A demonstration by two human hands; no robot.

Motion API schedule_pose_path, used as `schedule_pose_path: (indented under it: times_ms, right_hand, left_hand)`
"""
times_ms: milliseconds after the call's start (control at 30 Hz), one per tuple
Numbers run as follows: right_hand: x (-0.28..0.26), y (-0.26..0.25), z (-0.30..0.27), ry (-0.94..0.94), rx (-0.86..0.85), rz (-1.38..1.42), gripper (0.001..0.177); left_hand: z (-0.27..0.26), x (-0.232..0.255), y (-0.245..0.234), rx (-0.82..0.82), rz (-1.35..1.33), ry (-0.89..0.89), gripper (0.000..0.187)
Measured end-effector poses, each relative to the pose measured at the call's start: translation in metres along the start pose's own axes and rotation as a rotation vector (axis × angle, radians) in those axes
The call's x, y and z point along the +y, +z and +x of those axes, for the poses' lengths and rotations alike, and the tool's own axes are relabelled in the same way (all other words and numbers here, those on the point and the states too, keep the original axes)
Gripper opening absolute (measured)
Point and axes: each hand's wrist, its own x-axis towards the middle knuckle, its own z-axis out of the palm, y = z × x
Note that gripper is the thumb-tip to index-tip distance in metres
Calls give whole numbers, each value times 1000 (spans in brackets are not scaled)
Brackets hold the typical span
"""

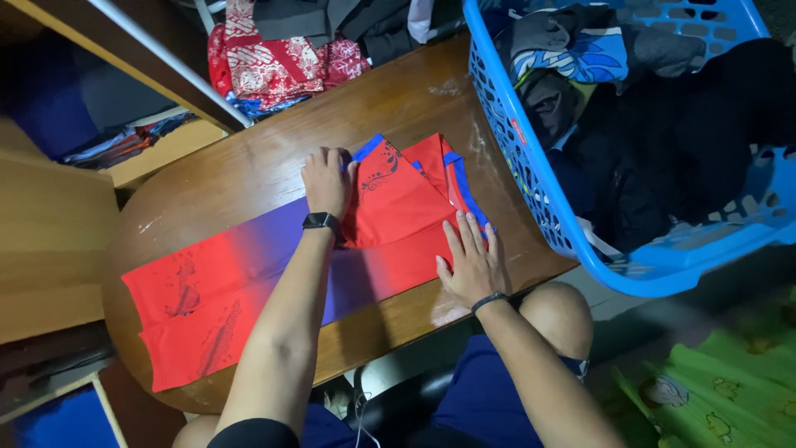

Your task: The person folds a red and purple t-shirt and a black graphic t-shirt on a low wooden table, then places the folded shirts into an open drawer. The person handles the shirts one at a time, smoothing and folding them neatly before storing them.

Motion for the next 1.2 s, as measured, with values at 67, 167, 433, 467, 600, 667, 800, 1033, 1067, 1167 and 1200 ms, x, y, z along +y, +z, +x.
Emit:
schedule_pose_path:
  times_ms: [67, 167, 433, 467, 600, 667, 800, 1033, 1067, 1167, 1200]
  right_hand:
    - [0, -2, 2, -5, -5, 9, 66]
    - [0, -4, 2, 3, -23, 24, 66]
    - [1, -2, 0, 17, -60, 33, 67]
    - [1, -2, 0, 18, -65, 27, 68]
    - [1, -5, 1, 23, -80, 39, 67]
    - [1, -4, 1, 22, -64, 22, 68]
    - [0, -6, 1, 26, -67, 9, 67]
    - [1, -3, 0, 35, -49, 36, 67]
    - [1, -1, -2, 32, -22, 41, 68]
    - [1, 3, -3, 33, 15, 48, 73]
    - [0, 2, -4, 32, 21, 47, 73]
  left_hand:
    - [1, -7, 5, 14, -53, 2, 30]
    - [2, -14, 17, -25, -98, 0, 30]
    - [15, 7, -1, -180, -109, -45, 38]
    - [18, 11, -1, -221, -140, -82, 40]
    - [24, 14, 22, -309, -115, -166, 30]
    - [27, 18, 23, -345, -81, -68, 30]
    - [23, 18, 7, -189, 5, 182, 26]
    - [-38, 48, -40, 63, -76, 696, 18]
    - [-52, 57, -50, 71, -81, 750, 13]
    - [-90, 77, -40, 89, -130, 772, 14]
    - [-98, 80, -41, 94, -127, 773, 14]
